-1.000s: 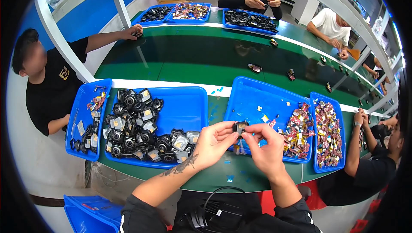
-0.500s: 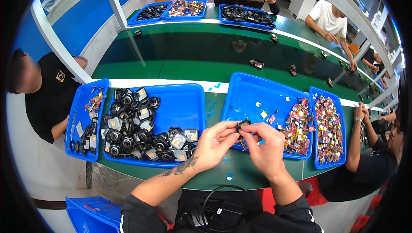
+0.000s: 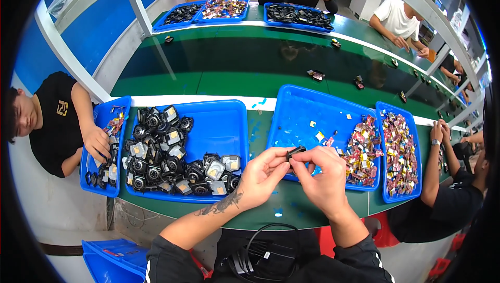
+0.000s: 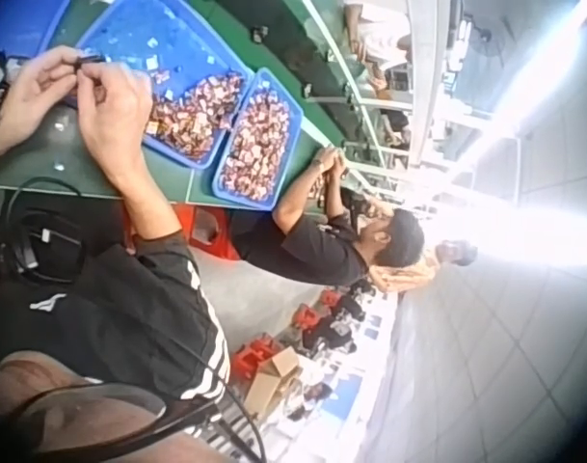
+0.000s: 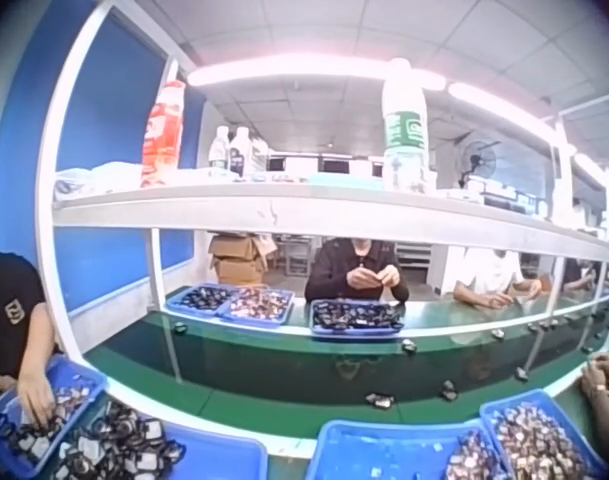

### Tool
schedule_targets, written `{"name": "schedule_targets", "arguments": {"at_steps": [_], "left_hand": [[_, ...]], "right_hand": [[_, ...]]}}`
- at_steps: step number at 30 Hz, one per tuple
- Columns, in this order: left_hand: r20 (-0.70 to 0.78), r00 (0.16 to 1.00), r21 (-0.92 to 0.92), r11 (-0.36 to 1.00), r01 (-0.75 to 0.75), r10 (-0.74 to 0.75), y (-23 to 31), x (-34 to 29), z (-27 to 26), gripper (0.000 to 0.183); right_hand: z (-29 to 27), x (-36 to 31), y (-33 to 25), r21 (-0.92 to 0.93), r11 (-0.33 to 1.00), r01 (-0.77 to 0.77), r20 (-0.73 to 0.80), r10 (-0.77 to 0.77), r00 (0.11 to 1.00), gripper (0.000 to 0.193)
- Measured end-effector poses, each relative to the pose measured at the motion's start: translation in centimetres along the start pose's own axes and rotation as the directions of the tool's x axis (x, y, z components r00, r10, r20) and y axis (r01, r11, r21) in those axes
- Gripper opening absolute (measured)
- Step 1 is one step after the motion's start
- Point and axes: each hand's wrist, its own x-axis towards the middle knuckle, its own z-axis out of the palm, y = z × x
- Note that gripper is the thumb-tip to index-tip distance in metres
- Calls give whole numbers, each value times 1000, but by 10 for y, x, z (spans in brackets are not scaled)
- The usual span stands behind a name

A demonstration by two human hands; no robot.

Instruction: The person is assembling electronic components, specifically small screens or modules for smartwatches or similar devices, by picking up components from trays and fitting them together.

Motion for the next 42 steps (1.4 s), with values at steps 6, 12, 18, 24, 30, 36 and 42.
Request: {"name": "schedule_targets", "arguments": {"at_steps": [6,12,18,24,30,36,42], "left_hand": [[66,998,-39,999,17,-15,5,-3,-4,32],[117,993,-24,1000,-9,12,8,-1,-5,32],[-240,969,-50,997,-67,53,17,9,-6,32],[-127,984,31,992,-125,128,26,6,-6,38],[76,917,672,660,-337,391,40,2,-11,24],[95,944,691,662,-291,316,39,0,-21,22],[-51,990,215,966,141,-133,27,3,-21,24]], "right_hand": [[-6,-6,-2,16,999,-49,-27,50,998,24],[3,1,10,316,931,-182,-21,198,980,38],[-8,-2,4,118,971,209,54,-216,975,49],[5,-10,14,270,961,59,55,-76,996,28],[2,-10,10,700,605,-379,257,281,925,16],[-6,-9,18,611,725,-318,276,182,944,11],[5,-17,19,662,629,-408,298,278,913,15]]}}
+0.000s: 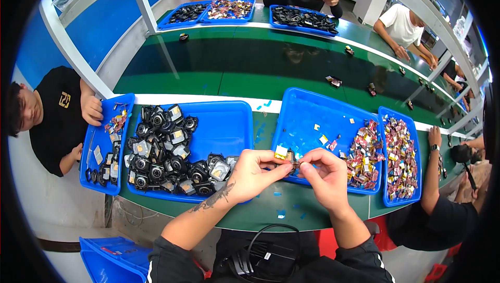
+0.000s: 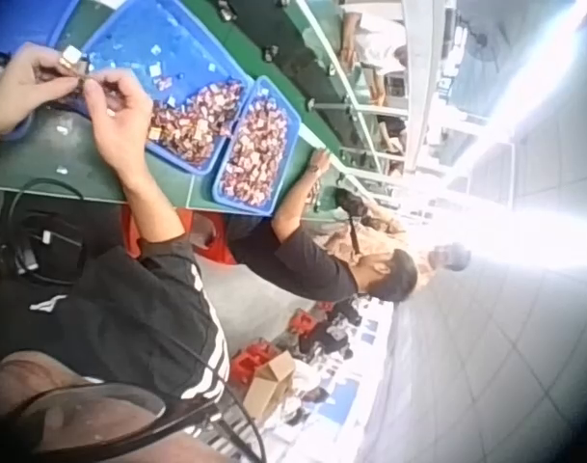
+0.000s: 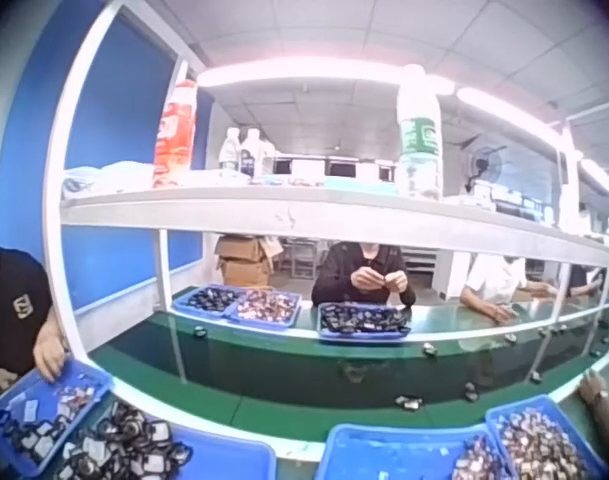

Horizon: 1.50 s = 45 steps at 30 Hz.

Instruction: The person is assembling electronic components, specifically small screens or modules for smartwatches or similar devices, by picking up components from trays and fitting them together.

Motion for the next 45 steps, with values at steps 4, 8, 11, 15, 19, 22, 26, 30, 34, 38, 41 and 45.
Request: {"name": "schedule_targets", "arguments": {"at_steps": [4,8,11,15,19,22,26,30,34,38,41,45], "left_hand": [[-19,1000,-92,996,-7,6,-1,-1,7,27],[-13,1000,-193,981,-13,11,1,-1,9,32],[-55,995,-200,975,-94,84,-3,-1,14,33],[-120,988,-183,976,-119,97,-4,-3,17,34],[-116,991,-216,972,-97,73,-3,-1,19,34],[-126,982,-222,961,-165,139,-8,-3,22,39],[-166,979,-192,970,-152,120,6,-7,23,55],[-63,945,585,779,-226,321,34,-17,-12,51],[-148,962,988,75,134,231,47,-49,-73,36],[18,861,986,-150,68,508,0,-64,-83,32],[-134,970,991,47,127,204,24,-54,-77,27],[-240,951,910,386,150,197,31,-56,-73,14]], "right_hand": [[12,1,-10,-160,985,70,-100,-86,991,23],[11,2,-7,-274,953,129,-119,-166,979,29],[14,1,1,-350,917,193,-159,-261,952,30],[15,2,2,-337,912,233,-174,-304,937,31],[12,2,6,-354,906,230,-155,-300,941,34],[16,3,-1,-430,888,164,-172,-259,951,37],[20,5,1,-339,936,95,-108,-139,984,39],[5,24,-4,-291,955,-50,-24,44,999,38],[-28,91,-12,-361,931,-45,105,89,991,36],[-35,207,24,-534,845,0,5,3,1000,37],[-44,258,63,-724,659,-203,-211,69,975,47],[-50,264,79,-824,500,-268,-266,77,961,43]]}}
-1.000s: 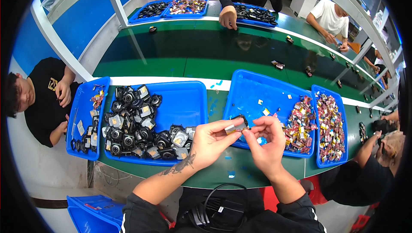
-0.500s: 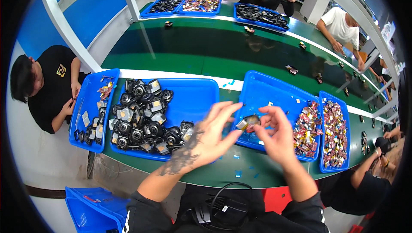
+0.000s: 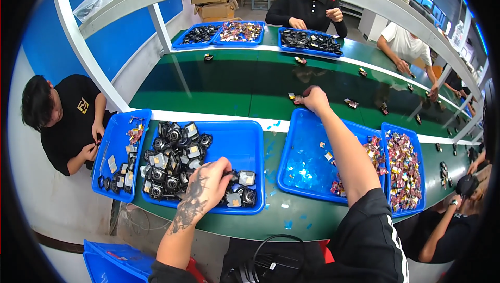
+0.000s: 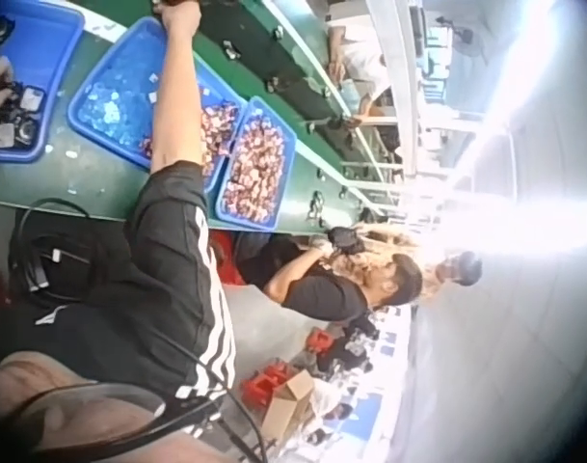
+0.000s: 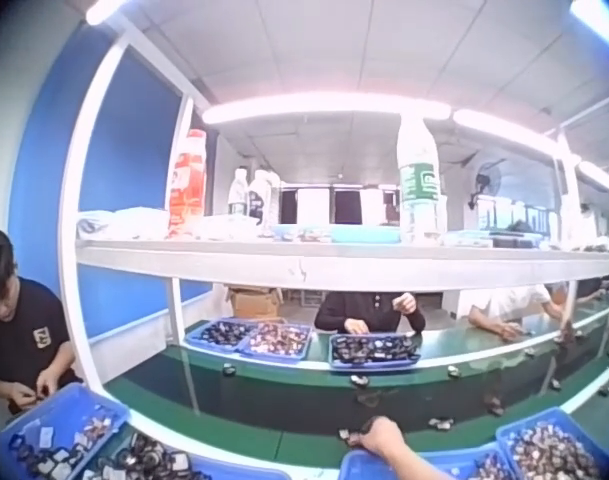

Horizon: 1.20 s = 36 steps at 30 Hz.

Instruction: The person is assembling electronic components, specifically small screens or modules for smartwatches or similar devices, by picking up components from trays and fitting them together.

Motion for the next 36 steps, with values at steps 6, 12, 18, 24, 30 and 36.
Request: {"name": "schedule_targets", "arguments": {"at_steps": [6,12,18,24,30,36], "left_hand": [[-202,979,-515,853,-76,-34,21,38,4,15],[-62,993,-860,511,-2,-101,56,79,28,37],[47,999,-966,252,52,-26,71,59,60,27],[223,975,-971,92,223,-9,66,56,65,28],[272,962,-954,142,265,30,62,59,75,27],[187,979,-931,333,149,84,60,56,70,15]], "right_hand": [[-35,-65,-38,252,870,424,14,-441,897,28],[-61,-190,-54,775,631,-43,362,-387,848,19],[-59,-226,-37,865,414,-282,392,-209,896,14],[-88,-209,-4,53,866,498,-68,-494,867,12],[-125,-166,88,-264,816,515,317,-431,845,20],[-131,-182,48,-94,865,493,209,-467,859,7]]}}
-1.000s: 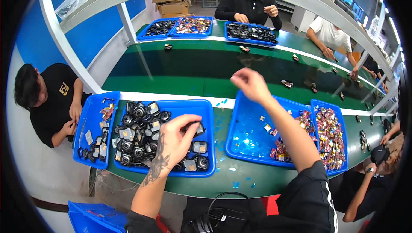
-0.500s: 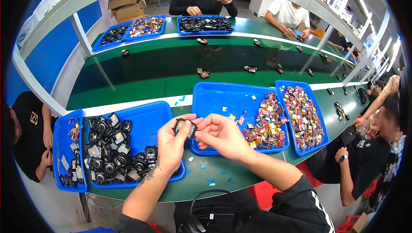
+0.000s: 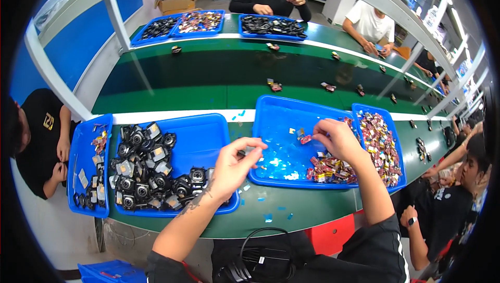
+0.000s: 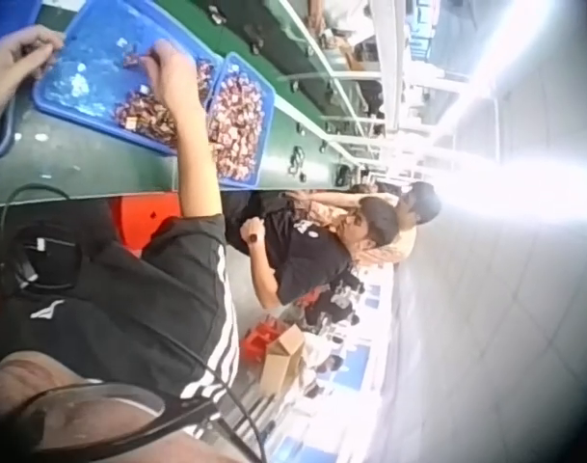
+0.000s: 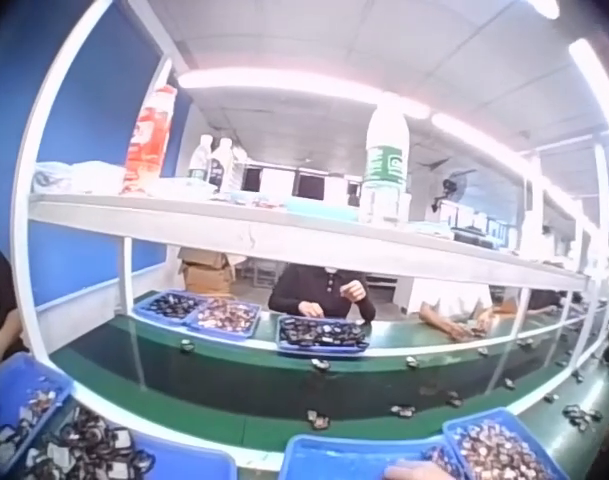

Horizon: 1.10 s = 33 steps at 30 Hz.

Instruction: The person is assembling electronic components, specifically small screens or modules for smartwatches or similar devices, by picking up components from trays and fitting them together.

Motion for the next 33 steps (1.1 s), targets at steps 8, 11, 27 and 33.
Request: {"name": "schedule_targets", "arguments": {"at_steps": [8,11,27,33], "left_hand": [[245,938,340,884,-319,244,-6,-6,11,21],[195,968,194,962,-194,156,0,-10,13,14],[192,884,584,674,-452,427,2,-16,16,9],[126,927,476,798,-368,353,-3,-10,22,6]], "right_hand": [[10,-20,-99,283,922,265,-86,-251,964,17],[20,-21,-109,492,864,102,-182,-12,983,16],[39,-20,-84,835,510,-206,191,82,978,15],[62,-4,-71,186,979,-88,-258,135,957,9]]}}
